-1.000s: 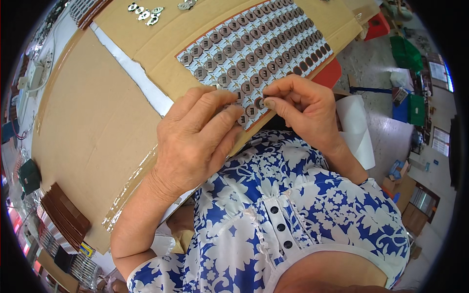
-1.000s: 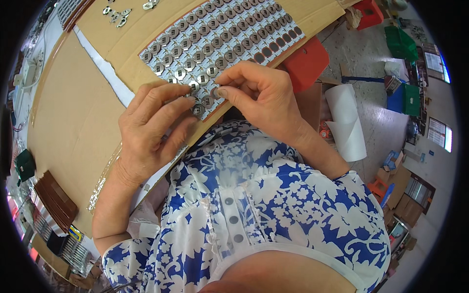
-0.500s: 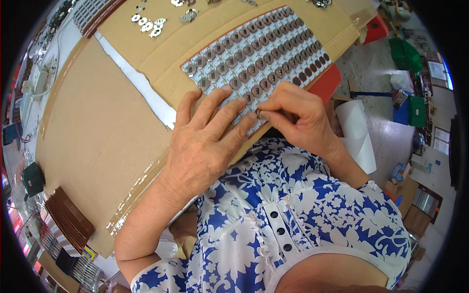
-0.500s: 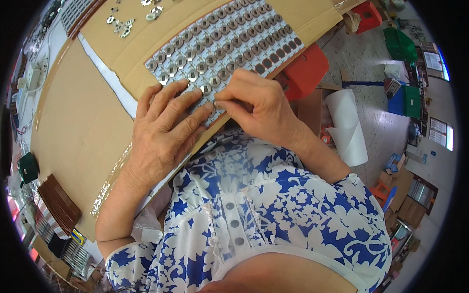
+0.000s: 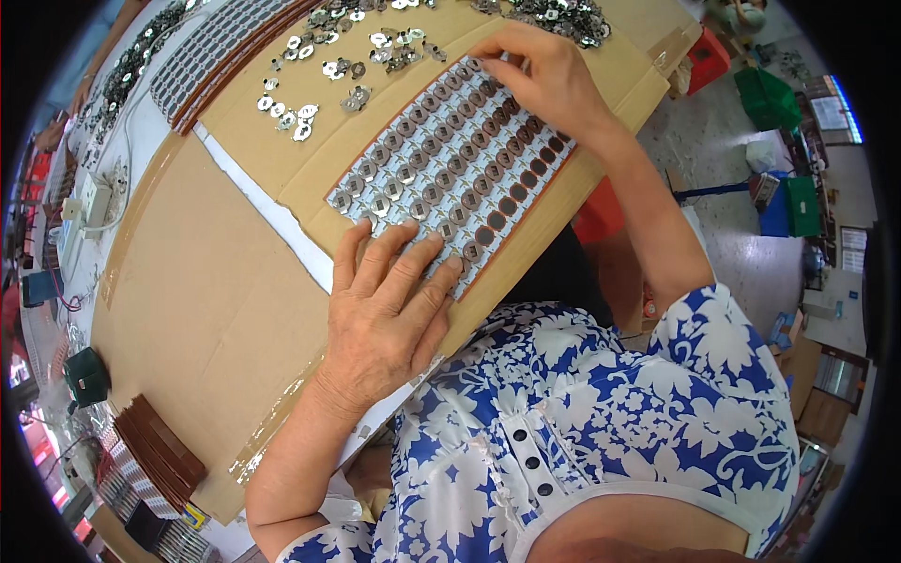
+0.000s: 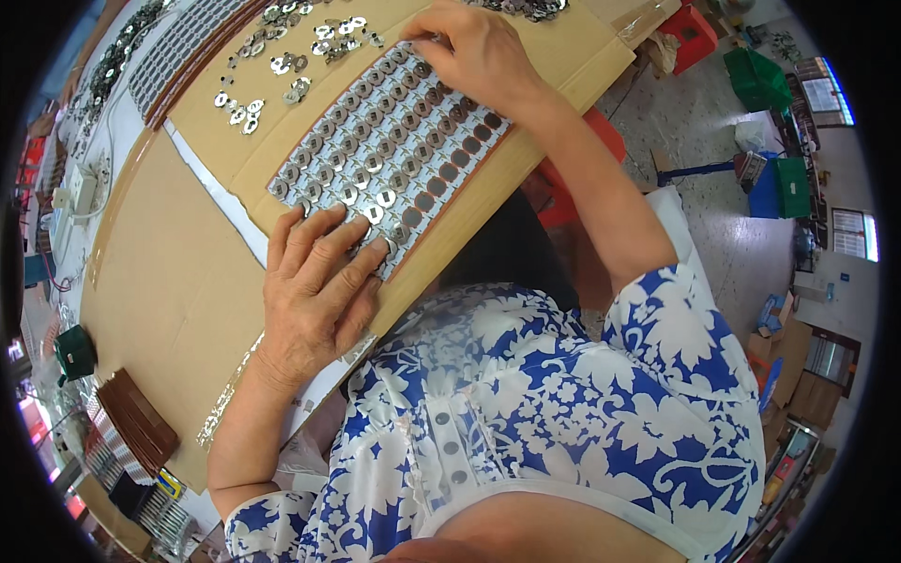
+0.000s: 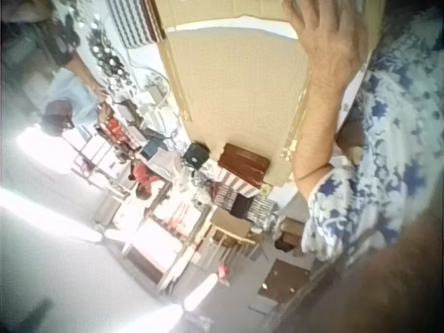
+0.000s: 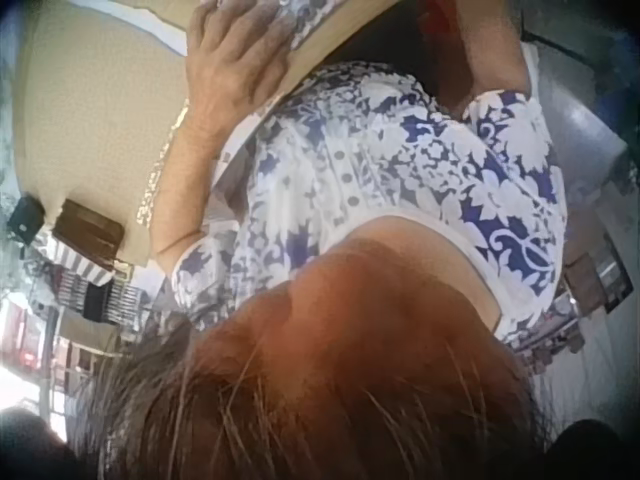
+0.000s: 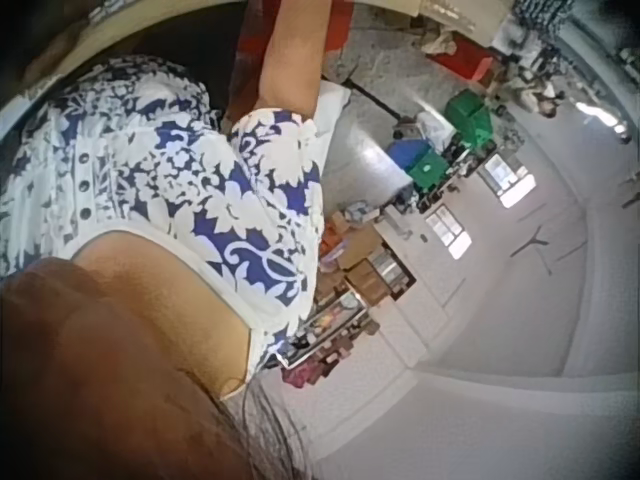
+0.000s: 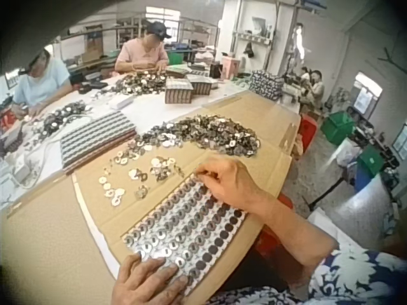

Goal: The person assembles components by picking up metal pieces from cardboard and inserting them one by one into slots on a panel board by hand.

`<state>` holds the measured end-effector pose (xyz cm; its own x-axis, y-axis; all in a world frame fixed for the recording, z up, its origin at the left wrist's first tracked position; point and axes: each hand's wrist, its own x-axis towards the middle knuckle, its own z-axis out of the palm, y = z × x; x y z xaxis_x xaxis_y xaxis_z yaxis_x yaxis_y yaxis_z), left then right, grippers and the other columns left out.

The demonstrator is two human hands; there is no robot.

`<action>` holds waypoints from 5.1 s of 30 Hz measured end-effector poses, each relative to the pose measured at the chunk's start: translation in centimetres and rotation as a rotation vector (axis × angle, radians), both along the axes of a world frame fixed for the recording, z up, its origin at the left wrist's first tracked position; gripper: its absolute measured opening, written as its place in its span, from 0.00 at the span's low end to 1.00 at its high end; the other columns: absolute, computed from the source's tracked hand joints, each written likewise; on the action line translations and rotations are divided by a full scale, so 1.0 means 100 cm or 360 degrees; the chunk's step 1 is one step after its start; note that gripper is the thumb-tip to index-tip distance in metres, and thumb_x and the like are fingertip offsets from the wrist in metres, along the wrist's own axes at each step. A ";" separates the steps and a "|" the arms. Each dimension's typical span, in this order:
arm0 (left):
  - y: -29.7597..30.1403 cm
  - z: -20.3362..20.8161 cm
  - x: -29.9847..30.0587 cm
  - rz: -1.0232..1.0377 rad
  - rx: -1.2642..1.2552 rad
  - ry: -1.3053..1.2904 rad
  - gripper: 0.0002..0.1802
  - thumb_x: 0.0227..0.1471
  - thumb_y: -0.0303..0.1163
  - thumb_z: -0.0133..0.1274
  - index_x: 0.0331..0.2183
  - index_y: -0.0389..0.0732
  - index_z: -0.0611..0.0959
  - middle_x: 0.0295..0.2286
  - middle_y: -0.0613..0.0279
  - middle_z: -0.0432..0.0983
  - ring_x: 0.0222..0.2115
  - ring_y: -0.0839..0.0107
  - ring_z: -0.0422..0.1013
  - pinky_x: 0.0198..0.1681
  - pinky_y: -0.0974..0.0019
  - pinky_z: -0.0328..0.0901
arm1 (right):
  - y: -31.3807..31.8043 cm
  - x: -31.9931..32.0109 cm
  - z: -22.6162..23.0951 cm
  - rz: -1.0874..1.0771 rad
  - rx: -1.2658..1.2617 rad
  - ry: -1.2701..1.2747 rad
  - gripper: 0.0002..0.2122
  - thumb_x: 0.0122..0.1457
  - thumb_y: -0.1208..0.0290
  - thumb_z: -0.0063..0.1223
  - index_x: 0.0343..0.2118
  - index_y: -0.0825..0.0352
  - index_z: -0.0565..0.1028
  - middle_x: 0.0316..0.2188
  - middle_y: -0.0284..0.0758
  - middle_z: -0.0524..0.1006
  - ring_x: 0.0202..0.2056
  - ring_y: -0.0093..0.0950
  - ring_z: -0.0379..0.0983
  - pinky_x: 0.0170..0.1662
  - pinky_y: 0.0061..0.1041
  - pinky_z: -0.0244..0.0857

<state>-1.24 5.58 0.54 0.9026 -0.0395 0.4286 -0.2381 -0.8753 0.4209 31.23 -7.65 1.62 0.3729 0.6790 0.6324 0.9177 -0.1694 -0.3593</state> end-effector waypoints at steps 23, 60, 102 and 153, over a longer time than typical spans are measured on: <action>-0.006 0.016 -0.004 0.0300 -0.1466 -0.0063 0.19 0.58 0.22 0.73 0.50 0.31 0.86 0.44 0.55 0.85 0.40 0.75 0.82 0.42 0.73 0.76 | -0.030 -0.127 0.037 0.0516 -0.0261 0.2214 0.07 0.70 0.72 0.62 0.37 0.70 0.85 0.28 0.30 0.83 0.25 0.14 0.77 0.26 0.17 0.70; 0.004 0.019 -0.008 -0.0111 -0.0515 -0.0029 0.08 0.55 0.12 0.63 0.36 0.33 0.83 0.29 0.66 0.82 0.27 0.78 0.77 0.27 0.69 0.69 | -0.047 -0.202 -0.005 0.0338 0.0035 0.1118 0.02 0.71 0.82 0.60 0.43 0.73 0.82 0.31 0.31 0.84 0.25 0.16 0.79 0.26 0.18 0.71; -0.018 -0.001 0.001 -0.0134 -0.0529 -0.0073 0.13 0.49 0.18 0.66 0.39 0.35 0.89 0.44 0.56 0.87 0.46 0.57 0.83 0.40 0.57 0.77 | -0.072 -0.141 0.008 0.0199 -0.0360 0.1513 0.03 0.65 0.82 0.67 0.40 0.70 0.84 0.32 0.28 0.85 0.33 0.13 0.80 0.35 0.16 0.72; -0.022 0.012 -0.013 0.0125 -0.2536 0.0541 0.16 0.67 0.19 0.63 0.54 0.27 0.83 0.42 0.51 0.88 0.42 0.70 0.85 0.44 0.65 0.84 | -0.068 -0.187 0.020 0.0451 0.0038 0.2471 0.05 0.70 0.81 0.63 0.46 0.74 0.82 0.34 0.34 0.84 0.27 0.15 0.80 0.26 0.16 0.74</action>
